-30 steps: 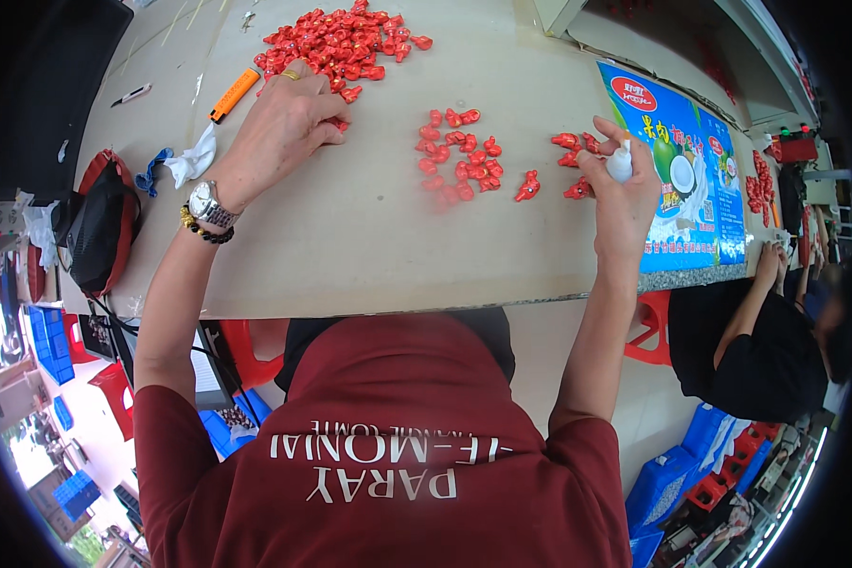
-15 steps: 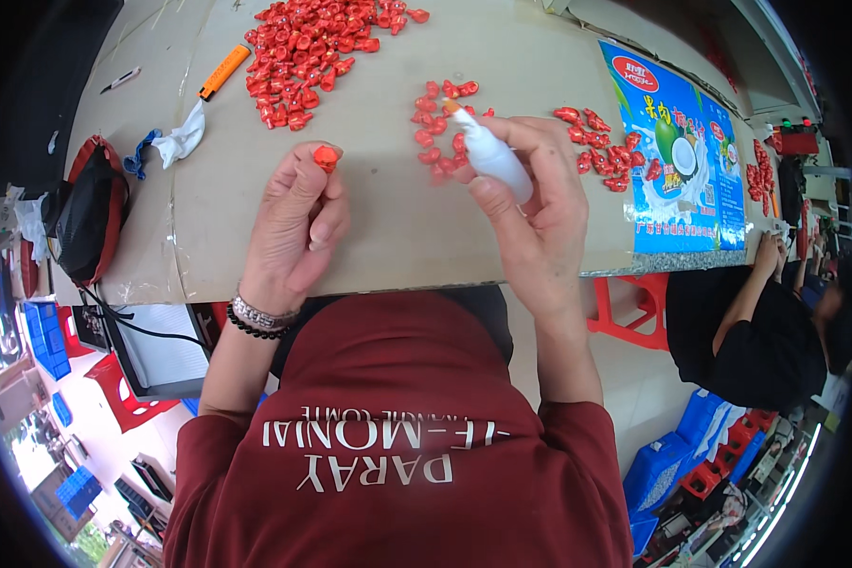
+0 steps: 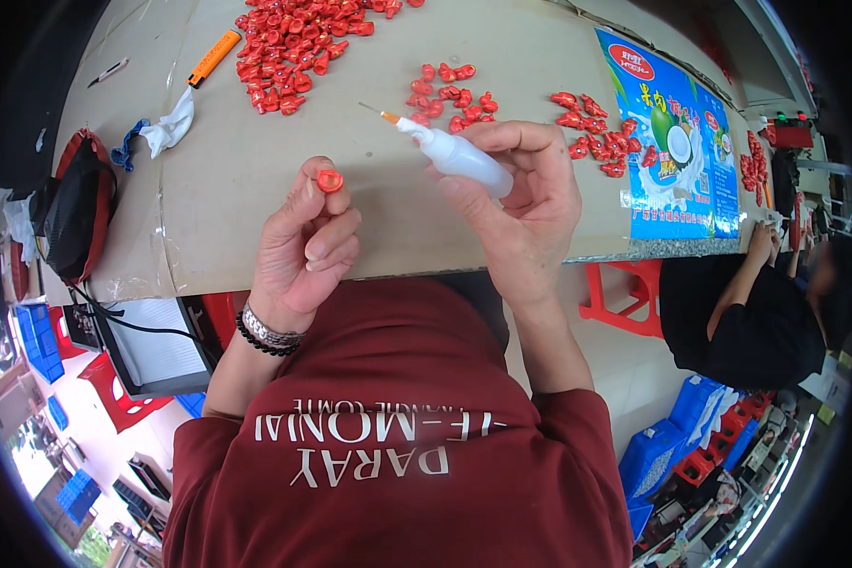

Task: The person sits at a table and repeatedly picks up small red candy wrappers. Using a small white squeeze bottle, they apply a liquid substance into the opening of each wrapper. After filling, the person places the candy into a pile on the table.

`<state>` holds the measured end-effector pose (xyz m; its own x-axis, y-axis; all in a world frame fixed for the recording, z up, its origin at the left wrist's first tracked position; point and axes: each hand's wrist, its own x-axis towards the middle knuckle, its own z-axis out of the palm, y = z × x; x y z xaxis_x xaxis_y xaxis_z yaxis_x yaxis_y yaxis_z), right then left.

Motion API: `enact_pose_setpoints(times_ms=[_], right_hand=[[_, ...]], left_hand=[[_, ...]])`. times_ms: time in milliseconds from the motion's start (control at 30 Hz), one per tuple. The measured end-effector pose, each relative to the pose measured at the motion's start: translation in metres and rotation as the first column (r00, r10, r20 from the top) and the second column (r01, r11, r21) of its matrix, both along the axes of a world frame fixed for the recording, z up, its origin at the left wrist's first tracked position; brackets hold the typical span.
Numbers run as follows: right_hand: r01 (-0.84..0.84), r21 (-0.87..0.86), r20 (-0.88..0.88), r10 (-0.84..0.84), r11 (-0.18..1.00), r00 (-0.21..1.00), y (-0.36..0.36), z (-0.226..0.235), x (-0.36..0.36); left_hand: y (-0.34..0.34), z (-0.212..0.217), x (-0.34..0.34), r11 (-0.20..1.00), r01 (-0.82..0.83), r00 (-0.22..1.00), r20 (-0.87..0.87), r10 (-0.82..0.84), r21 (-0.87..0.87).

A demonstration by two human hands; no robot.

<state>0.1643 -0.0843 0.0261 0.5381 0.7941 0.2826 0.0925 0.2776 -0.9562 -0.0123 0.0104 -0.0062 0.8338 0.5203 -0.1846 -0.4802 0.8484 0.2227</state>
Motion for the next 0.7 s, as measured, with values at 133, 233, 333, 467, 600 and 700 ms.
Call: enact_pose_setpoints(times_ms=[133, 233, 333, 467, 600, 700], right_hand=[[-0.021, 0.044, 0.017, 0.02, 0.999, 1.0, -0.002, 0.001, 0.002], [-0.041, 0.12, 0.022, 0.038, 0.992, 0.999, -0.003, 0.002, 0.002], [-0.079, 0.223, 0.023, 0.075, 0.972, 0.997, -0.001, -0.001, 0.002], [-0.039, 0.241, -0.002, 0.041, 0.97, 0.999, -0.007, 0.002, -0.005], [-0.018, 0.258, 0.169, -0.027, 0.966, 0.985, -0.01, 0.003, -0.005], [-0.054, 0.29, 0.312, -0.041, 0.955, 0.949, -0.01, 0.004, -0.006]], left_hand=[[-0.001, 0.004, 0.001, 0.999, -0.043, 0.996, -0.072, 0.043, 0.001], [0.001, -0.002, -0.001, 0.999, -0.035, 0.999, -0.038, 0.036, 0.033], [0.001, -0.004, -0.001, 0.999, -0.04, 0.999, -0.017, 0.04, 0.008], [0.0, 0.008, 0.0, 1.0, -0.016, 0.992, -0.125, 0.013, -0.022], [-0.006, 0.004, 0.0, 0.996, -0.002, 0.999, -0.049, -0.002, -0.087], [-0.01, 0.003, 0.003, 0.991, -0.011, 1.0, -0.013, 0.009, -0.132]])
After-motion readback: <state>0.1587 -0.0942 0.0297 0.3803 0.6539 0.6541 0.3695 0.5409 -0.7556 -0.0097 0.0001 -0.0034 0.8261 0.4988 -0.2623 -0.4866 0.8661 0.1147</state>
